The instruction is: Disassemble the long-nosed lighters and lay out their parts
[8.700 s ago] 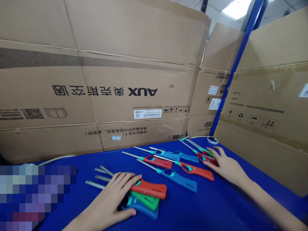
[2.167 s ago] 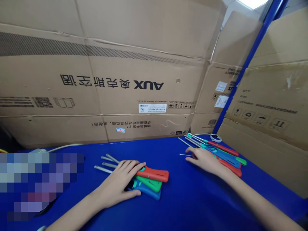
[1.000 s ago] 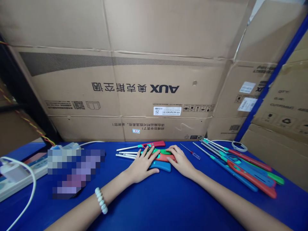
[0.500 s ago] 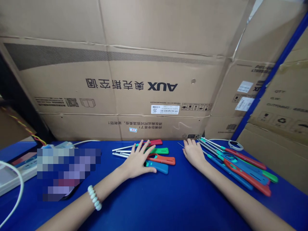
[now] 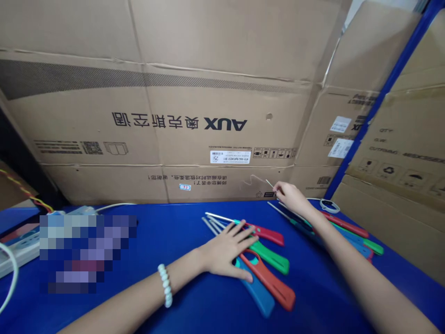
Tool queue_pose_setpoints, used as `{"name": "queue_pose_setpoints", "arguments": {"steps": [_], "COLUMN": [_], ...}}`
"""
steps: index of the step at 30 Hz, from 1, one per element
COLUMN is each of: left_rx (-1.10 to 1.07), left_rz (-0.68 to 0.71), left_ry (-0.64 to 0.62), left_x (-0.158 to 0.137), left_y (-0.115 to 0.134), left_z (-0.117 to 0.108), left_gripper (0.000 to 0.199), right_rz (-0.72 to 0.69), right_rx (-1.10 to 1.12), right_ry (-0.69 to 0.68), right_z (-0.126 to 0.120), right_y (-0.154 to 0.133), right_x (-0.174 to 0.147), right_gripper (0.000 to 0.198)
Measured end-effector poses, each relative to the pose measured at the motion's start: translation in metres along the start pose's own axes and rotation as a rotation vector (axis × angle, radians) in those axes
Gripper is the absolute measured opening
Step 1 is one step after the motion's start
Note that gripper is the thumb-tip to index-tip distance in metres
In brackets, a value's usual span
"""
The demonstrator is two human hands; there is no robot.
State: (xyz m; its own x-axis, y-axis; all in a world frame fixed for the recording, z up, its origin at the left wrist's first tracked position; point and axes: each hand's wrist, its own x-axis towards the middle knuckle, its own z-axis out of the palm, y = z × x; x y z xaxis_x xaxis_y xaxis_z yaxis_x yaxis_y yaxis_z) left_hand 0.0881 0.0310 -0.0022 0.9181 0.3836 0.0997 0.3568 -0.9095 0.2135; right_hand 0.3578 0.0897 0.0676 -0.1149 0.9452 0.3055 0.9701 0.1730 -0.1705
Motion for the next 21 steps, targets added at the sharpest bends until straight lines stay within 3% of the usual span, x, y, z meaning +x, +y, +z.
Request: {"name": "queue_pose_setpoints", "arguments": {"steps": [2, 5, 11, 16, 18, 21], "left_rx": [-0.019, 0.017, 0.178, 0.322, 0.338, 0.331], "left_rz": [0.181, 0.325, 0.500, 0.405, 0.304, 0.231], "left_ry": [-0.003, 0.002, -0.043, 0.029, 0.077, 0.152], "left_x": [0.022, 0.060, 0.118, 0.118, 0.106, 0.085], "left_y": [0.008, 0.010, -0.012, -0.022, -0.012, 0.023], "left_z": [0.005, 0.009, -0.001, -0.009, -0.007, 0.005], "left_gripper": [0.088, 0.078, 0.063, 0.060, 0.060, 0.057], "right_rz": [-0.016, -0.039, -0.074, -0.090, -0.093, -0.090], "right_rx": [0.052, 0.127, 0.220, 0.245, 0.249, 0.253], "right_ry": [0.075, 0.164, 0.244, 0.234, 0.229, 0.227], "right_z": [-0.014, -0.027, -0.031, -0.025, -0.024, -0.024], "right_y": [0.001, 0.001, 0.002, 0.003, 0.003, 0.003], "right_x": [0.000, -0.001, -0.003, -0.003, -0.004, -0.004], "right_gripper": [0.020, 0.019, 0.016, 0.013, 0.012, 0.012]}}
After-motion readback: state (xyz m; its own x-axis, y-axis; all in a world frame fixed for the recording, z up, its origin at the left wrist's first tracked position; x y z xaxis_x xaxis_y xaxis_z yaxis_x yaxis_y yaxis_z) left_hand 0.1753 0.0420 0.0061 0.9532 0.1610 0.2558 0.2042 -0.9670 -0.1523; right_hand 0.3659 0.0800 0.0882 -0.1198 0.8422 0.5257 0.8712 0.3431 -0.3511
